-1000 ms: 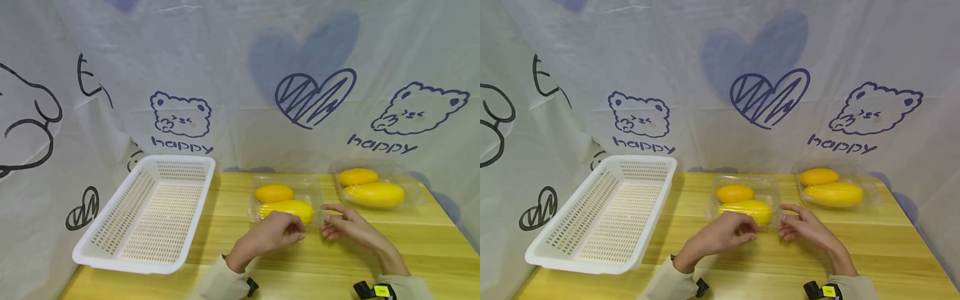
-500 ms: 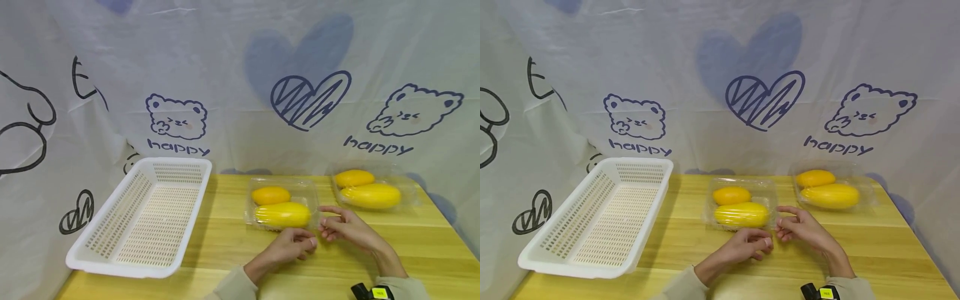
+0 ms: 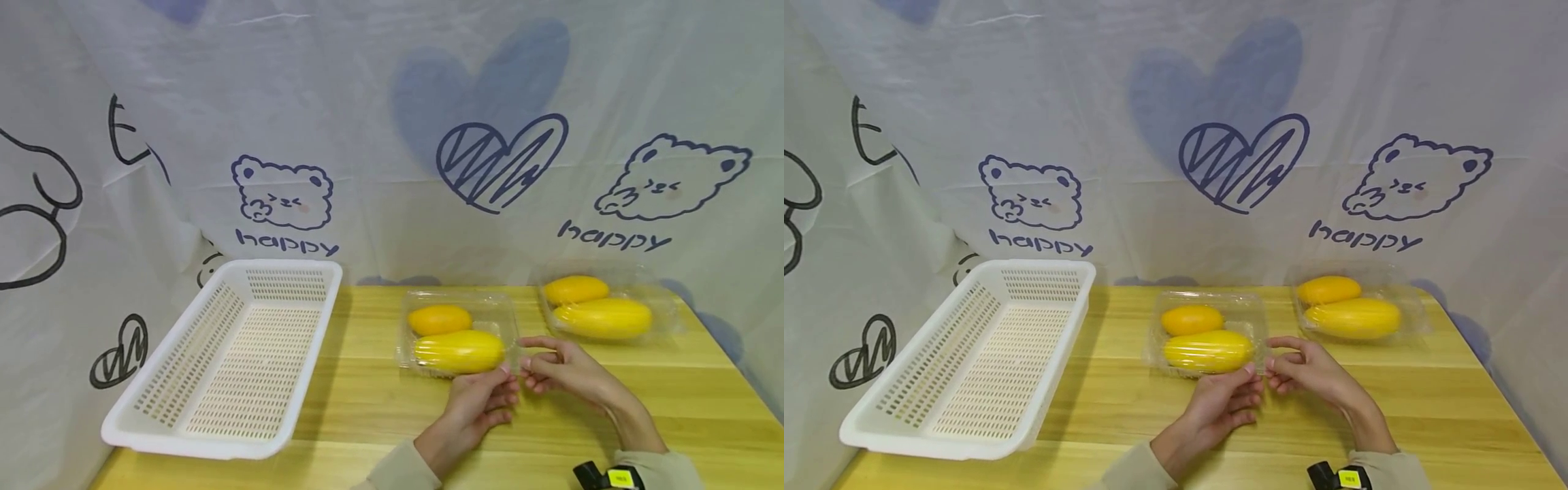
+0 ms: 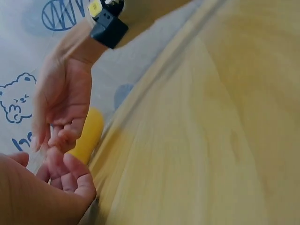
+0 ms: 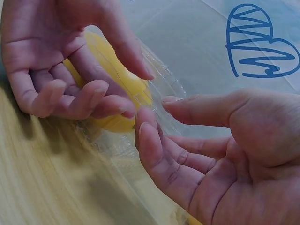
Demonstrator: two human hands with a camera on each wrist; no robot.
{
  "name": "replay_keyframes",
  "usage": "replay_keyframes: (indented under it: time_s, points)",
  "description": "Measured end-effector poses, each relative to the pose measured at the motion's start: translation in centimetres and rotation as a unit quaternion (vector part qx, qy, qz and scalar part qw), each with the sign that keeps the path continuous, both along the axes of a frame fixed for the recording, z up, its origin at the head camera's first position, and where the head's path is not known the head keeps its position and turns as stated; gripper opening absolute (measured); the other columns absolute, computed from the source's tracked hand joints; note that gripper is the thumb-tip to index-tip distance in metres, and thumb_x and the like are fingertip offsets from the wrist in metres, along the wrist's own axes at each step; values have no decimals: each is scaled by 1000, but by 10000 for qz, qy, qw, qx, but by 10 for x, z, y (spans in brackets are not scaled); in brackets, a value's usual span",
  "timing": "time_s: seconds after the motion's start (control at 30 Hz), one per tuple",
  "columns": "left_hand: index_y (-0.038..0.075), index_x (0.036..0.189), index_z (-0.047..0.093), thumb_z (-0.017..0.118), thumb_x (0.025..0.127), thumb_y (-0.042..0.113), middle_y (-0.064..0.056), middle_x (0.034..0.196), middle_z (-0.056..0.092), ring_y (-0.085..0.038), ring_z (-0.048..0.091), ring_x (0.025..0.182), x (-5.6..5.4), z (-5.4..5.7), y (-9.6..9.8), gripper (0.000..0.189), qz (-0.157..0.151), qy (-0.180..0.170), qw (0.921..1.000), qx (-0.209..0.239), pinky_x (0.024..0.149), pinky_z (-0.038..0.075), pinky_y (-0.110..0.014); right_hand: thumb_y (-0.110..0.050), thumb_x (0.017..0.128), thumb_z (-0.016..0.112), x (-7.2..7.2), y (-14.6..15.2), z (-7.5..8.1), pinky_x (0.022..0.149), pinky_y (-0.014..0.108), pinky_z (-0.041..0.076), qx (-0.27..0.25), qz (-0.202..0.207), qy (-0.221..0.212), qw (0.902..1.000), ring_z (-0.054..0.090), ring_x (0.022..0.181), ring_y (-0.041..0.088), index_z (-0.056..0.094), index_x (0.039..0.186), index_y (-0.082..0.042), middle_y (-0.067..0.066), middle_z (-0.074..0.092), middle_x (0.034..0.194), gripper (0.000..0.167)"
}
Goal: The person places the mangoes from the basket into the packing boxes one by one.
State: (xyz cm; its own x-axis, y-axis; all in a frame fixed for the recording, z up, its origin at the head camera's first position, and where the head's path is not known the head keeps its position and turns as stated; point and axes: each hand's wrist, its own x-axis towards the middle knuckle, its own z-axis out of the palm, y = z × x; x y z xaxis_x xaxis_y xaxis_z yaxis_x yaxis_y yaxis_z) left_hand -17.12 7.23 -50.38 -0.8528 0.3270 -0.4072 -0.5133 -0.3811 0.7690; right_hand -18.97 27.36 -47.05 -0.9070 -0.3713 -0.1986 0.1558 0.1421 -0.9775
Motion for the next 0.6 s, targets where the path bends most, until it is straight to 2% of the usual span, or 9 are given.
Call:
replay_keyframes:
  time_s: [0.13, 0.27, 0.4, 0.6]
  points:
    - [4, 89, 77, 78, 90, 21, -2, 79, 74, -9, 60, 60, 2, 3, 8, 17, 401, -282, 9988, 37, 53, 48, -24, -11, 104, 60, 0, -1, 0, 74, 31, 60, 21, -90, -25, 10000, 67, 80, 16, 30, 145, 20, 14, 72, 96, 60]
    - [1, 88, 78, 78, 88, 17, -1, 73, 72, -6, 52, 54, 4, 6, 13, 16, 663, -304, 9973, -74, 48, 44, -22, -11, 103, 62, 0, -2, -1, 73, 30, 60, 76, -209, -73, 9997, 67, 79, 15, 38, 136, 20, 13, 71, 93, 51]
    - [0, 87, 78, 78, 86, 14, 0, 71, 71, -5, 48, 52, 4, 6, 15, 14, 769, -301, 9964, -189, 46, 41, -20, -10, 101, 63, 1, -2, -1, 74, 30, 60, 86, -257, -12, 9996, 68, 81, 16, 43, 130, 19, 13, 72, 94, 45]
    - [2, 84, 77, 79, 84, 13, 1, 70, 70, -4, 48, 51, 5, 5, 17, 11, 854, -233, 9959, -175, 45, 40, -19, -9, 101, 64, 1, -4, 0, 76, 29, 60, 86, -345, 80, 9993, 70, 83, 16, 44, 129, 20, 15, 73, 97, 45]
